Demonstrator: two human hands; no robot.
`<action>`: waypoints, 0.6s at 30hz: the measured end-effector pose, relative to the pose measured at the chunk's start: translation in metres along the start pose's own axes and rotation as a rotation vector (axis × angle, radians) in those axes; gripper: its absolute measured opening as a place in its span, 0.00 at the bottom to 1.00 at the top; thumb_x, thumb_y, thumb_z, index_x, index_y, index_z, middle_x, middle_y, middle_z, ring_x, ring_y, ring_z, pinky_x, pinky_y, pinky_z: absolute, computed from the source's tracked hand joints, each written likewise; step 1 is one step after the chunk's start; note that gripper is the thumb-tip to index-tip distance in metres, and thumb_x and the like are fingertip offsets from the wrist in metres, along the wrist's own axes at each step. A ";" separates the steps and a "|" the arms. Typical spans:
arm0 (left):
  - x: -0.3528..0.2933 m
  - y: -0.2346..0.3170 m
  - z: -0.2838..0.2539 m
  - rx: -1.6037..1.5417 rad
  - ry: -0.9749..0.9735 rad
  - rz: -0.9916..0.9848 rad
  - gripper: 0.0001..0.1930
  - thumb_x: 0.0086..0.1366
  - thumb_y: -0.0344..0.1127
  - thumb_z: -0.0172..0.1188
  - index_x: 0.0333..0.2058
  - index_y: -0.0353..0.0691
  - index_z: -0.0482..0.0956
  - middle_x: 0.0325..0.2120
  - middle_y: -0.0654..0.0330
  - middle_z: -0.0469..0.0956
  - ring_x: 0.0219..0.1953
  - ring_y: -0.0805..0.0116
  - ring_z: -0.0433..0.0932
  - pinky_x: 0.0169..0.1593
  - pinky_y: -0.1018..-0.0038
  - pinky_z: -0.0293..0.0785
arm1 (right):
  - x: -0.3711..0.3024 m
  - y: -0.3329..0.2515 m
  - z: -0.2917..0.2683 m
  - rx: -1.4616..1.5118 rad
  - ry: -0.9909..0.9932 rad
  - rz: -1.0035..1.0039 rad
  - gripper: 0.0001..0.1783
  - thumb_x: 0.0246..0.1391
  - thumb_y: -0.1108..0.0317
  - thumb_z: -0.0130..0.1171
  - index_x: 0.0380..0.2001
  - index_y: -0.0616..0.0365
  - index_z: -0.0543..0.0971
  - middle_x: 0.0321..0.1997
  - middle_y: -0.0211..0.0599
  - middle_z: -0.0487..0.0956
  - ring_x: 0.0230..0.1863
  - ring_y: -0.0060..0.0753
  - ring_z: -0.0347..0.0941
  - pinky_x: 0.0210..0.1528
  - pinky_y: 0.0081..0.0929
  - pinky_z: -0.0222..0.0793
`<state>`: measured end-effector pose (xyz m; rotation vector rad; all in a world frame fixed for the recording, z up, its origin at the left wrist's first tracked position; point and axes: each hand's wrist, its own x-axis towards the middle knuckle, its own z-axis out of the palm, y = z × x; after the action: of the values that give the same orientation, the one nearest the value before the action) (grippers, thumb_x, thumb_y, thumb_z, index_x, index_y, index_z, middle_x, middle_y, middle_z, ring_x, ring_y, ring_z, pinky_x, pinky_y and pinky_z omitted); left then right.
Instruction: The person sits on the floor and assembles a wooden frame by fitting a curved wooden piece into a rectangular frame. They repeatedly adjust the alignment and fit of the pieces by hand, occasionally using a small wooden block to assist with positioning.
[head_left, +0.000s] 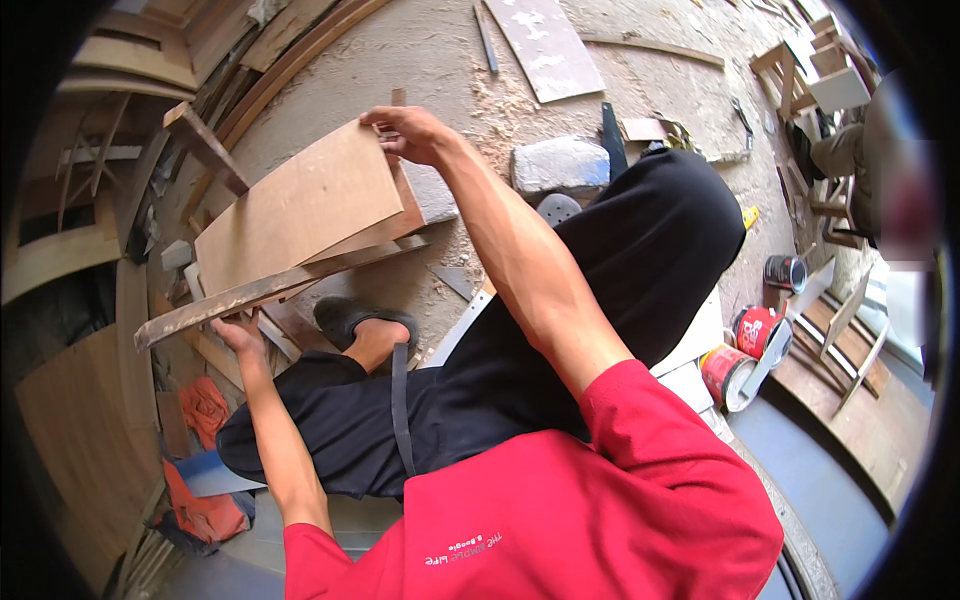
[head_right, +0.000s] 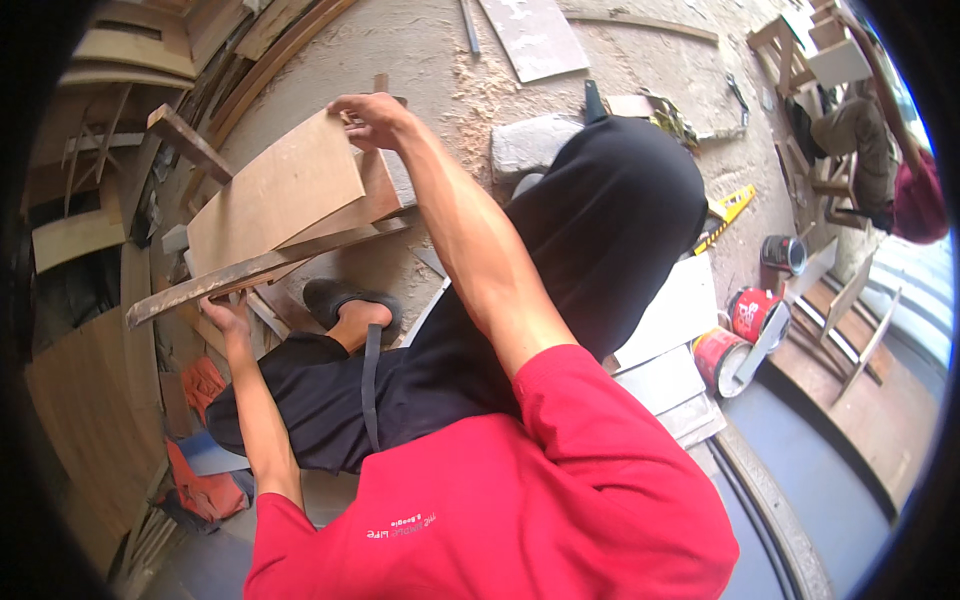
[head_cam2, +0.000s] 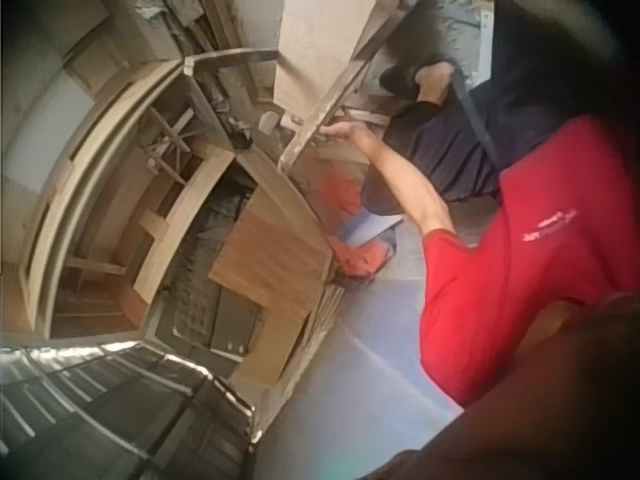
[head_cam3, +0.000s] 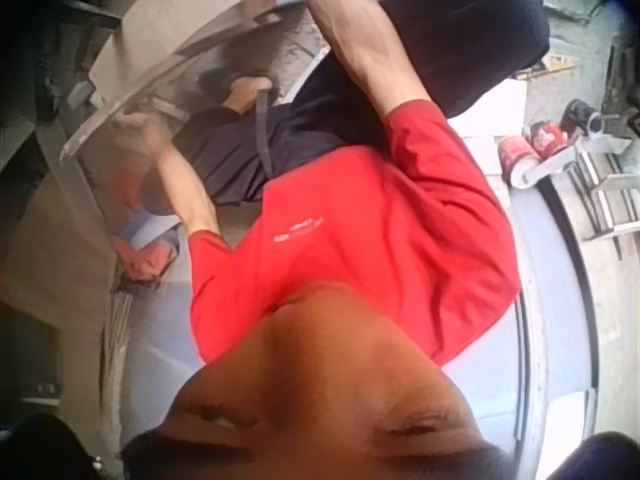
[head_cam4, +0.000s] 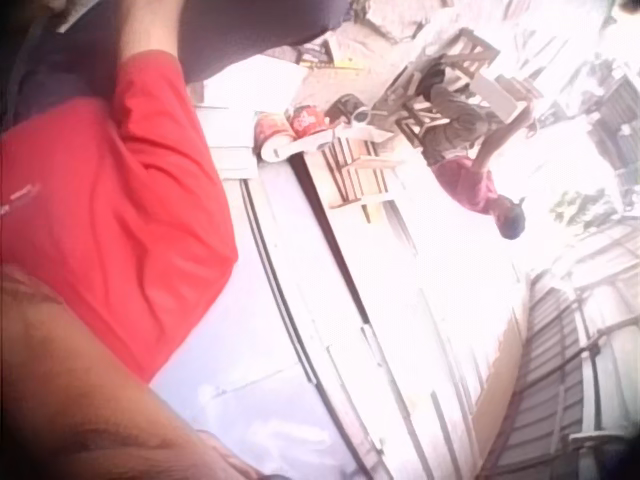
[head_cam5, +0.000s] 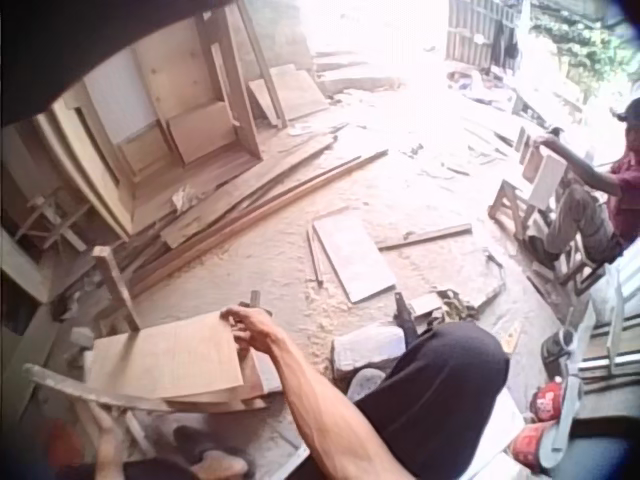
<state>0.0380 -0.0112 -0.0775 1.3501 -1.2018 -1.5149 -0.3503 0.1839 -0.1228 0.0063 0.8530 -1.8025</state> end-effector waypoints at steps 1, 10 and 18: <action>-0.004 0.004 0.000 0.030 0.007 -0.005 0.34 0.63 0.62 0.36 0.62 0.50 0.55 0.62 0.58 0.54 0.63 0.59 0.54 0.59 0.43 0.55 | 0.000 -0.001 0.004 0.006 0.001 -0.006 0.16 0.44 0.69 0.67 0.34 0.69 0.77 0.40 0.40 0.72 0.38 0.32 0.74 0.40 0.26 0.77; 0.002 0.004 -0.010 0.018 0.018 0.006 0.31 0.61 0.58 0.41 0.58 0.45 0.61 0.59 0.56 0.59 0.63 0.59 0.55 0.59 0.40 0.52 | -0.012 -0.006 0.013 0.018 -0.009 0.064 0.13 0.43 0.68 0.66 0.31 0.64 0.78 0.32 0.34 0.75 0.29 0.25 0.73 0.24 0.17 0.72; 0.006 0.004 -0.010 -0.001 0.023 0.011 0.31 0.59 0.58 0.43 0.57 0.45 0.63 0.56 0.56 0.62 0.60 0.59 0.58 0.58 0.40 0.54 | -0.021 -0.007 0.015 0.065 0.005 0.127 0.12 0.41 0.68 0.68 0.27 0.61 0.77 0.27 0.32 0.74 0.21 0.22 0.70 0.19 0.15 0.70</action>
<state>0.0468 -0.0199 -0.0755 1.3545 -1.1924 -1.4883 -0.3420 0.1935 -0.0993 0.1048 0.7806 -1.7103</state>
